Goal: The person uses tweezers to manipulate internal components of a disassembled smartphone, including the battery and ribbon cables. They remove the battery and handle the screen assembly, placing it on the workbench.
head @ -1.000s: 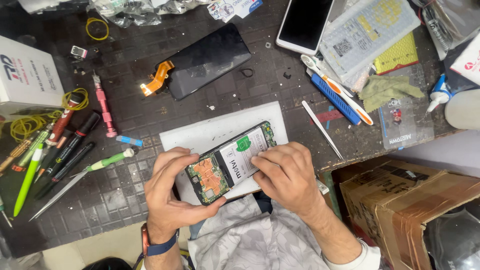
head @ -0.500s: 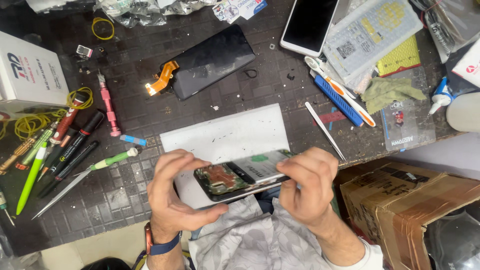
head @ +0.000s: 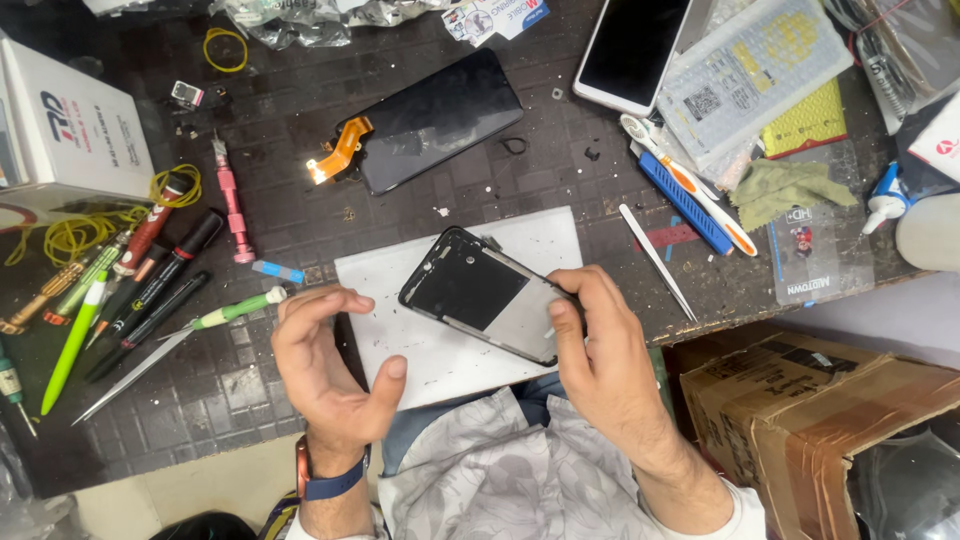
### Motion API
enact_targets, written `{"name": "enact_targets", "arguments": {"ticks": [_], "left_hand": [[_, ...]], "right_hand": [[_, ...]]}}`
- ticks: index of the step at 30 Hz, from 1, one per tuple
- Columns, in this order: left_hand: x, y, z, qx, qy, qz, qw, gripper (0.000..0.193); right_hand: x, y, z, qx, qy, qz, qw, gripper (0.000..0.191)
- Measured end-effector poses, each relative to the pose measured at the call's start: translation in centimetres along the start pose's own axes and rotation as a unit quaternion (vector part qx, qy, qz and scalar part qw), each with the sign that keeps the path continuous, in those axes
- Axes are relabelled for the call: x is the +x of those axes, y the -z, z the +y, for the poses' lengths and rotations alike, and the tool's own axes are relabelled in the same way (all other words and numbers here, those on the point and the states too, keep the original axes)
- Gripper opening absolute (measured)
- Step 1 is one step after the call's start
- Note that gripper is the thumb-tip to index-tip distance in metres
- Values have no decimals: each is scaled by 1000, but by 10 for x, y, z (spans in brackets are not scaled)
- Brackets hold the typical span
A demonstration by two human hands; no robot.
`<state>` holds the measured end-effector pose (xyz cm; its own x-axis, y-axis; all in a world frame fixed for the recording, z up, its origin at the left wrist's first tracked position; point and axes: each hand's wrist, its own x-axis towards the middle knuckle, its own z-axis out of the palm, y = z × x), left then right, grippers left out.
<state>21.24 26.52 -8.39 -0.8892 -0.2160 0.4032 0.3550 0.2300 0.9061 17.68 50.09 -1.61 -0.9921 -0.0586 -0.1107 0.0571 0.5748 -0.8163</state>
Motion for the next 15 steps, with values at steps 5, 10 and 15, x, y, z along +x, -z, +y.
{"name": "enact_targets", "arguments": {"ticks": [5, 10, 15], "left_hand": [[0, -3, 1, 13, -20, 36, 999, 68], [-9, -24, 32, -53, -4, 120, 991, 85], [-27, -58, 71, -229, 189, 76, 952, 107]], "right_hand": [[-6, -4, 10, -62, 190, 80, 977, 16], [-25, -17, 24, -144, 314, 211, 914, 30], [-34, -37, 33, -148, 364, 251, 885, 30]]}}
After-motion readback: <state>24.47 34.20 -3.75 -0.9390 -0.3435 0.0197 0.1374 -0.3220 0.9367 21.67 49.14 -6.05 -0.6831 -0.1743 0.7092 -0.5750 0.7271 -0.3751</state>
